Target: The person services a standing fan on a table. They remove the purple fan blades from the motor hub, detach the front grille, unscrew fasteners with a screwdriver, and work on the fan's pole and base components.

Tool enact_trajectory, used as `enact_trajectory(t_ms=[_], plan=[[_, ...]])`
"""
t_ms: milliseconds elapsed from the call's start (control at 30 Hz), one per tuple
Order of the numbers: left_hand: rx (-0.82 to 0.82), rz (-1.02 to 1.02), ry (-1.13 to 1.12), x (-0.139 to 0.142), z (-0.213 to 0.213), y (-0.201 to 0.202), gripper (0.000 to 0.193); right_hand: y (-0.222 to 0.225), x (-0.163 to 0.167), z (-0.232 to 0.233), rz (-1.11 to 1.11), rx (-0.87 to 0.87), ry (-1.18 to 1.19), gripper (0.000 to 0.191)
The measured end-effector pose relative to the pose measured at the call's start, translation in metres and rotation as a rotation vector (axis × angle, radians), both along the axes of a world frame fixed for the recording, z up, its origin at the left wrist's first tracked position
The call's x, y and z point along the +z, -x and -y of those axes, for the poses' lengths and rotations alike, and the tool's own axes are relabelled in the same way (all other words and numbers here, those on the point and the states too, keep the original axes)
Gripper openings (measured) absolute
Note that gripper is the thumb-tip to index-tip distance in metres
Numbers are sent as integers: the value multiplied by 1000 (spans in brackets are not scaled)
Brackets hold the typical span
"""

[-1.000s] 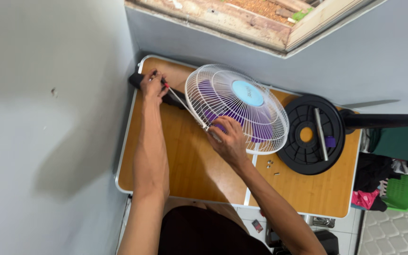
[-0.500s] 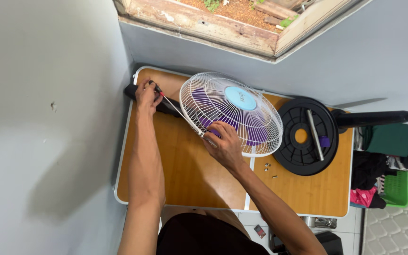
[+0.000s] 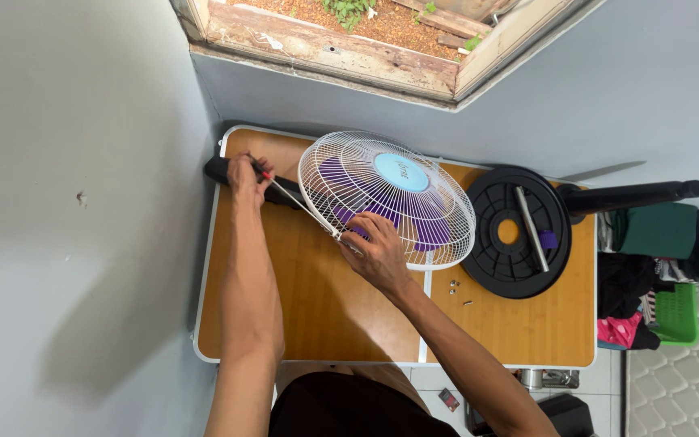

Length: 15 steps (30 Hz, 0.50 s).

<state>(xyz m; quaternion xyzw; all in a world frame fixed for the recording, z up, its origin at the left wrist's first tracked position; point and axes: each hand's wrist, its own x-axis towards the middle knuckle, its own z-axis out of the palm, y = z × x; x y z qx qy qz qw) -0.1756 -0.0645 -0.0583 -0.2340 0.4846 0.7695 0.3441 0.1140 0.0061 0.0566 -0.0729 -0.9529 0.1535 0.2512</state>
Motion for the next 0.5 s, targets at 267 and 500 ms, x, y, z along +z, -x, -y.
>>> enact_trajectory(t_ms=[267,500], plan=[[-105,-122,119,7,9,2,30,-2,-2,0,1,-2,-32,19],[-28,-78,122,12,9,0,30,-1,-1,-1,10,-5,-14,19]])
